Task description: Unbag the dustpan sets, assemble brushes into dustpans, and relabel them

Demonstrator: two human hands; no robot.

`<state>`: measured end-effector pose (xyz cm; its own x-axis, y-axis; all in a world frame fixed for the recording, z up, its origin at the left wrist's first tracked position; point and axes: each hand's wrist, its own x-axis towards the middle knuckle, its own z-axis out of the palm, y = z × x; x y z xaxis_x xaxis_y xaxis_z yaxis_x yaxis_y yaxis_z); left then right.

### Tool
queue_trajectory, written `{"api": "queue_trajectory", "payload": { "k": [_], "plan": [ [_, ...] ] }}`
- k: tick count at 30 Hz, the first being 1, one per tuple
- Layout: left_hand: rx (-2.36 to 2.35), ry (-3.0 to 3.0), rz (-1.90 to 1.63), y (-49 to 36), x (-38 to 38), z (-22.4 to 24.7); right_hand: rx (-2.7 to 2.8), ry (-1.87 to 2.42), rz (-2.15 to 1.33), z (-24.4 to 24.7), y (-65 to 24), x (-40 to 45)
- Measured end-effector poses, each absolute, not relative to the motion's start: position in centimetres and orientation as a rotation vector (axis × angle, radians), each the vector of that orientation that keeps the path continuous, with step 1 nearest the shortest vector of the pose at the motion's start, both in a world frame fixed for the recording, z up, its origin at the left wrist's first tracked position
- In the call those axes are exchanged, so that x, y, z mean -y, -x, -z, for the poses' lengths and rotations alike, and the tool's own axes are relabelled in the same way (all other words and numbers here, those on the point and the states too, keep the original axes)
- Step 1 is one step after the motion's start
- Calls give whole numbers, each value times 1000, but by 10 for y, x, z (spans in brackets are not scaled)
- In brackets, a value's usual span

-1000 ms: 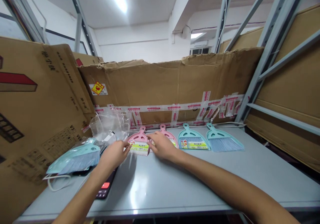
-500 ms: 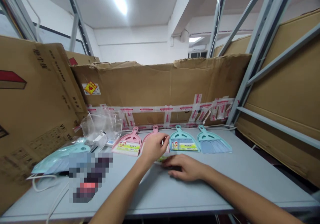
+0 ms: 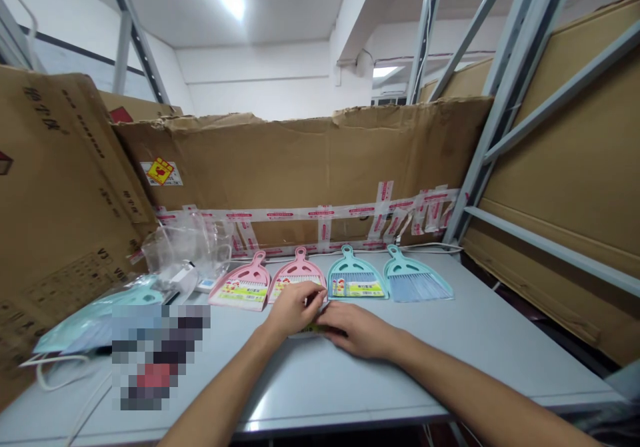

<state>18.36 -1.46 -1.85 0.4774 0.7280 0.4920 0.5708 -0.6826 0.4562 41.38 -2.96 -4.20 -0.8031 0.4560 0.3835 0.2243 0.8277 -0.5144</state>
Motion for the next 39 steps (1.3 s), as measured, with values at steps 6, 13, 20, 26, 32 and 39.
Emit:
{"api": "queue_trajectory", "payload": {
  "k": [6,13,20,26,32,39],
  "plan": [
    [-1105,-2417,-973,-188,14,20,2477,560,-621,40,-413,33],
    [-1141,-2383,-1066,-185,12,21,2492,595,-615,45,-412,32],
    [-1174,-2329,-1110,-184,11,19,2522,662,-514,49,-413,31],
    [-1175,-2331,-1109,-184,11,18,2505,707,-520,49,-413,31],
    [-1179,-2255,-1139,-184,13,12,2362,689,-608,53,-409,29],
    [-1174,-1869,-1299,-179,7,13,2028,769,-807,48,-413,20]
  ]
}}
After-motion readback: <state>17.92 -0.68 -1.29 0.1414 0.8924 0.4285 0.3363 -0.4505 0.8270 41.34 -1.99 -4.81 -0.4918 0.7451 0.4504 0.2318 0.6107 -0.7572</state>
